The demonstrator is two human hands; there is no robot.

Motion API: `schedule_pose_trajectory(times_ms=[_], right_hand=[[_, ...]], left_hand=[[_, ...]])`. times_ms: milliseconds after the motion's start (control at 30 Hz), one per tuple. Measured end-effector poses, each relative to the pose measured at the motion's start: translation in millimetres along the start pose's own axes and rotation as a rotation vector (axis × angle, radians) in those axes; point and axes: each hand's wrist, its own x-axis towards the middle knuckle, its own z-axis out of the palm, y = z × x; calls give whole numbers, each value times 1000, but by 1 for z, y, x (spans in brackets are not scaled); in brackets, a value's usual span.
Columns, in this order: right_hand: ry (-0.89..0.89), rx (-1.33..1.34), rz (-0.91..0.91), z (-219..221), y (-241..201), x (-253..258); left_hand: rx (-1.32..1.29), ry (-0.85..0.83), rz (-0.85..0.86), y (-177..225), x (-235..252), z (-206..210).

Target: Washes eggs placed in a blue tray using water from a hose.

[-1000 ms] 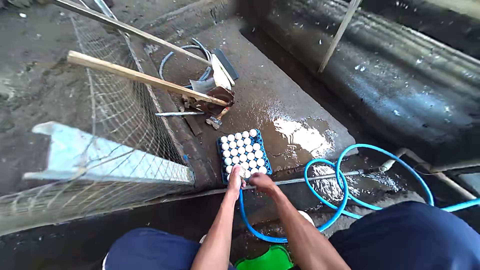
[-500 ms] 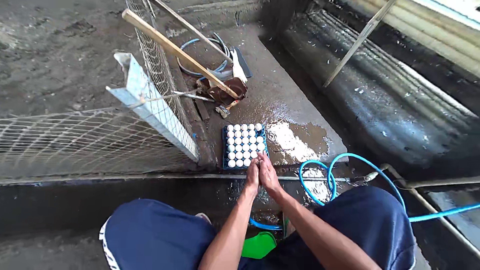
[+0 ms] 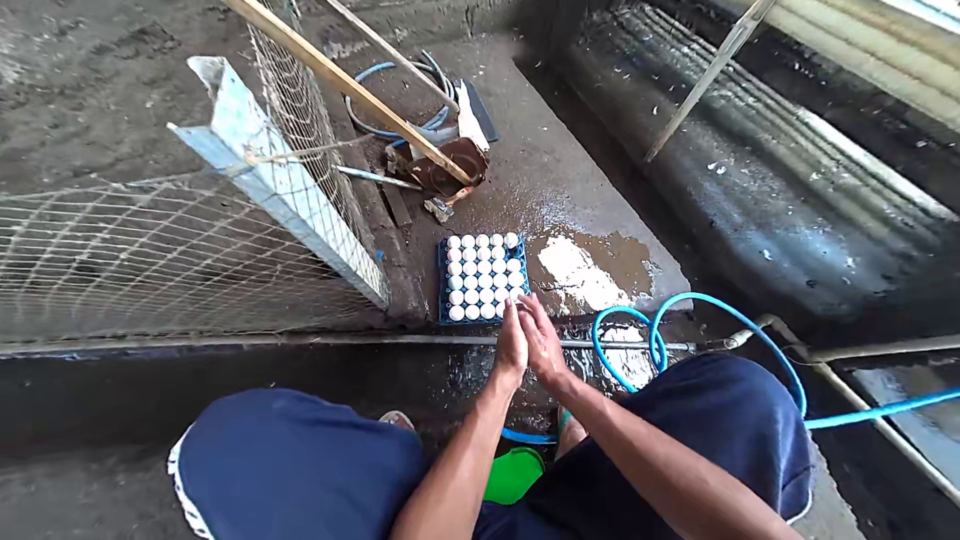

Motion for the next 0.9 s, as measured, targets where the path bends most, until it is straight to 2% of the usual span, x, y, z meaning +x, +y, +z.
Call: schedule_pose_trajectory(times_ms=[100, 167, 233, 300, 367, 467, 567, 600, 633, 700, 833, 867, 900], right_hand=[[94, 68, 155, -3, -2, 19], [88, 64, 98, 4, -3, 5], [13, 69, 9, 5, 1, -7], [22, 61, 67, -2, 4, 6], [110, 107, 158, -1, -2, 15], [33, 79, 0, 4, -1, -5], [54, 130, 84, -2, 4, 12], [114, 154, 125, 1, 2, 16], [123, 154, 134, 4, 1, 12], [57, 122, 54, 7, 1, -3], [110, 166, 116, 2, 6, 16], [142, 182, 141, 4, 4, 18], [132, 172, 124, 6, 3, 12]], left_hand=[[141, 31, -57, 2, -8, 4], [78, 28, 22, 0, -4, 0], [38, 9, 6, 0, -4, -3], [80, 24, -77, 2, -9, 0], [93, 58, -27, 1, -8, 5], [14, 3, 93, 5, -4, -1], [97, 62, 4, 0, -6, 2], [138, 104, 16, -1, -5, 5], [114, 46, 41, -1, -4, 0], [80, 18, 153, -2, 1, -2], [100, 65, 26, -3, -6, 1], [110, 70, 99, -10, -3, 1], [96, -2, 231, -21, 3, -8]])
